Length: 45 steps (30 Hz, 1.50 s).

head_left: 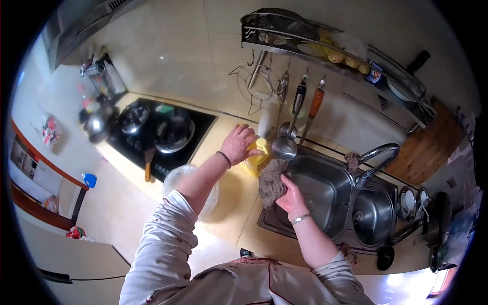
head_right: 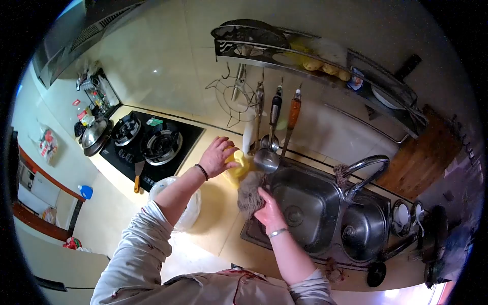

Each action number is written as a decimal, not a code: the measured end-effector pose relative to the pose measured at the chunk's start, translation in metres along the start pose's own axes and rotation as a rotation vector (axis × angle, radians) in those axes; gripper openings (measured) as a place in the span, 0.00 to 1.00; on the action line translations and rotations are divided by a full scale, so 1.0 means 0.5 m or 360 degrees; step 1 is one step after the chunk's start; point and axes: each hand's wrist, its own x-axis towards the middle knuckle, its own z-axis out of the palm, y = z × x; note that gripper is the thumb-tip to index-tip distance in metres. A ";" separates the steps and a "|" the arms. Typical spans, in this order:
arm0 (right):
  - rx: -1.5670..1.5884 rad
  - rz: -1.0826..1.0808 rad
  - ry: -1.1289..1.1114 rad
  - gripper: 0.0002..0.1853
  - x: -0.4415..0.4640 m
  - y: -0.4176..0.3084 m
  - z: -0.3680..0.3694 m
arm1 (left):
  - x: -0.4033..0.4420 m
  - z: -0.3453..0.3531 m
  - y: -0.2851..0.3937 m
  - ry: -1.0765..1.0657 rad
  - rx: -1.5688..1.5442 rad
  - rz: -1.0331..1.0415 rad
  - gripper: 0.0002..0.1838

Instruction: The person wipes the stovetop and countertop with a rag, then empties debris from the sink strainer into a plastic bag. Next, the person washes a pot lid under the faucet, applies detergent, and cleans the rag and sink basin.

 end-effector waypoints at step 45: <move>0.0065 0.0193 0.0083 0.18 -0.052 0.075 -0.066 | -0.303 0.085 0.274 -0.0450 -0.2947 -0.2722 0.37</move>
